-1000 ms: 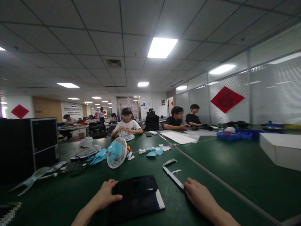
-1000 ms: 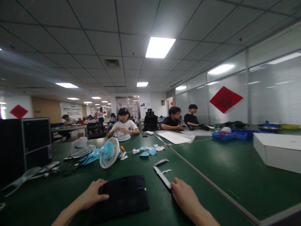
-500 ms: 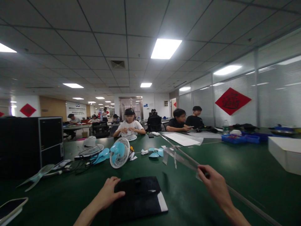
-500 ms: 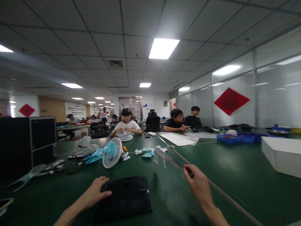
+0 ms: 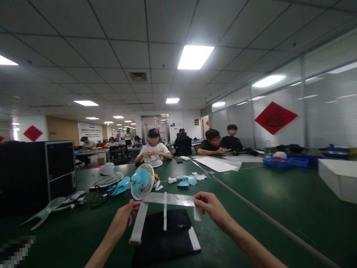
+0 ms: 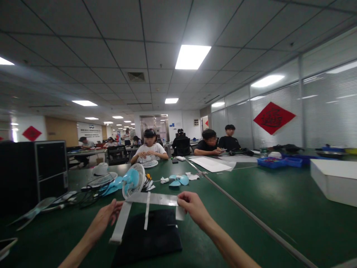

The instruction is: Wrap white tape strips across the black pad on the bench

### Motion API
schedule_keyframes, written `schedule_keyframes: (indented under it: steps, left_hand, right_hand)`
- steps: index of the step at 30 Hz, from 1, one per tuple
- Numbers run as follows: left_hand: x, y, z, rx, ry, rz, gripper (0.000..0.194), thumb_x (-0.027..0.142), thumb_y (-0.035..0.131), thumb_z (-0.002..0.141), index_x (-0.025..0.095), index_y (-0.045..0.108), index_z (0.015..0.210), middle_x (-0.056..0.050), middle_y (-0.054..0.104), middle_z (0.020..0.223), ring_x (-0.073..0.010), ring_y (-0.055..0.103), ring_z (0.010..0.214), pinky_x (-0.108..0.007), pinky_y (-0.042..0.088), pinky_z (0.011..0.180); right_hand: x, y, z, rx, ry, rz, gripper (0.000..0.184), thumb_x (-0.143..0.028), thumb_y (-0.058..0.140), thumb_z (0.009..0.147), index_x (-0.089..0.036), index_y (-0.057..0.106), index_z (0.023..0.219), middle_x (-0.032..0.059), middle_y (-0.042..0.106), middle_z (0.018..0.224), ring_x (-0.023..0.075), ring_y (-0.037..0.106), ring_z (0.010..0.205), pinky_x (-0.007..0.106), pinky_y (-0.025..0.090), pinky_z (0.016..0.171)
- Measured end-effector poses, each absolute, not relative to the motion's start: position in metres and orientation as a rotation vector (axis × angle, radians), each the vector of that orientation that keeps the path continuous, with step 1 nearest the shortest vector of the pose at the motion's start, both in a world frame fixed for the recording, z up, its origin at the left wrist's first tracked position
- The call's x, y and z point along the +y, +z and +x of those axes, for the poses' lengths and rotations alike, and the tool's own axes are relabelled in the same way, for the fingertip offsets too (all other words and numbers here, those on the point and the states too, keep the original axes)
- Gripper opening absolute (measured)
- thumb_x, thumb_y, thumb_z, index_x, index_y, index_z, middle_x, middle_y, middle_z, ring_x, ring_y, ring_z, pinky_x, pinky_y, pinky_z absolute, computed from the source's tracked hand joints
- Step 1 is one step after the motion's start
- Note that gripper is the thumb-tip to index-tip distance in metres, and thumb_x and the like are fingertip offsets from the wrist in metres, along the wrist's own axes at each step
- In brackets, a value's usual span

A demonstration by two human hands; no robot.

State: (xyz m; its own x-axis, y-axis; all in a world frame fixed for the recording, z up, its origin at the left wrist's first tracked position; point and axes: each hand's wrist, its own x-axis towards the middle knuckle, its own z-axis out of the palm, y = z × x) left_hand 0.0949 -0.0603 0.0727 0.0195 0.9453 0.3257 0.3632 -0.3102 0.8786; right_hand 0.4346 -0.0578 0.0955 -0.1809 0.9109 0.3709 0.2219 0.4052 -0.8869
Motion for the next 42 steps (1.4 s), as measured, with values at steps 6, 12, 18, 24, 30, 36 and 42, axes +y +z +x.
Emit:
schedule_keyframes:
  steps: [6,12,18,24,30,36,42]
  left_hand:
    - [-0.070,0.076,0.104,1.320,1.165,1.673,0.070,0.078,0.046,0.068,0.013,0.066,0.087,0.004,0.051,0.056,-0.0081,0.039,0.047,-0.020,0.026,0.044]
    - [-0.070,0.071,0.108,1.346,0.970,1.768,0.060,0.071,0.049,0.071,0.013,0.062,0.079,0.005,0.051,0.055,-0.0052,0.036,0.040,-0.019,0.024,0.040]
    - [-0.072,0.064,0.112,1.301,0.814,1.764,0.054,0.065,0.061,0.066,0.012,0.062,0.076,0.005,0.053,0.055,-0.0057,0.041,0.042,-0.018,0.029,0.041]
    - [-0.066,0.038,0.115,1.400,0.620,1.690,0.049,0.063,0.064,0.059,0.016,0.054,0.066,0.005,0.049,0.044,-0.0087,0.044,0.039,-0.020,0.028,0.038]
    - [-0.060,0.027,0.114,1.523,0.561,1.799,0.039,0.056,0.060,0.066,0.017,0.057,0.068,0.005,0.049,0.046,-0.0084,0.041,0.038,-0.020,0.025,0.038]
    - [-0.062,0.028,0.116,1.580,0.557,1.913,0.027,0.042,0.057,0.070,0.015,0.062,0.067,0.003,0.055,0.052,-0.0127,0.051,0.049,-0.022,0.032,0.047]
    - [-0.069,0.036,0.121,1.631,0.516,1.942,0.027,0.041,0.055,0.071,0.016,0.063,0.070,0.000,0.059,0.059,-0.0150,0.054,0.054,-0.023,0.034,0.050]
  right_hand:
    - [-0.052,0.076,0.422,-1.671,0.994,-1.100,0.020,-0.030,0.060,0.071,-0.013,0.066,0.078,-0.0020,0.059,0.063,0.0097,0.048,0.058,0.021,0.035,0.052]
    - [-0.061,0.074,0.423,-1.654,1.085,-1.163,0.022,-0.028,0.057,0.072,-0.011,0.067,0.082,0.0014,0.064,0.073,0.0118,0.054,0.065,0.022,0.038,0.057]
    - [-0.057,0.061,0.424,-1.591,1.192,-1.220,0.014,-0.020,0.057,0.065,-0.012,0.066,0.073,-0.0012,0.060,0.061,0.0097,0.050,0.056,0.021,0.034,0.052]
    - [-0.054,0.049,0.426,-1.684,1.187,-1.404,0.011,-0.014,0.055,0.060,-0.014,0.065,0.066,-0.0029,0.056,0.055,0.0091,0.049,0.052,0.020,0.034,0.047]
    - [-0.049,0.040,0.425,-1.814,1.023,-1.498,0.014,-0.015,0.056,0.064,-0.014,0.068,0.071,-0.0018,0.059,0.060,0.0088,0.047,0.049,0.020,0.033,0.044]
    - [-0.041,0.030,0.428,-1.943,0.885,-1.502,0.018,-0.020,0.059,0.067,-0.014,0.072,0.078,0.0017,0.067,0.072,0.0119,0.056,0.061,0.020,0.037,0.049]
    - [-0.045,0.032,0.427,-1.983,0.788,-1.497,0.018,-0.021,0.060,0.068,-0.014,0.073,0.079,0.0037,0.070,0.080,0.0158,0.062,0.074,0.023,0.043,0.061]
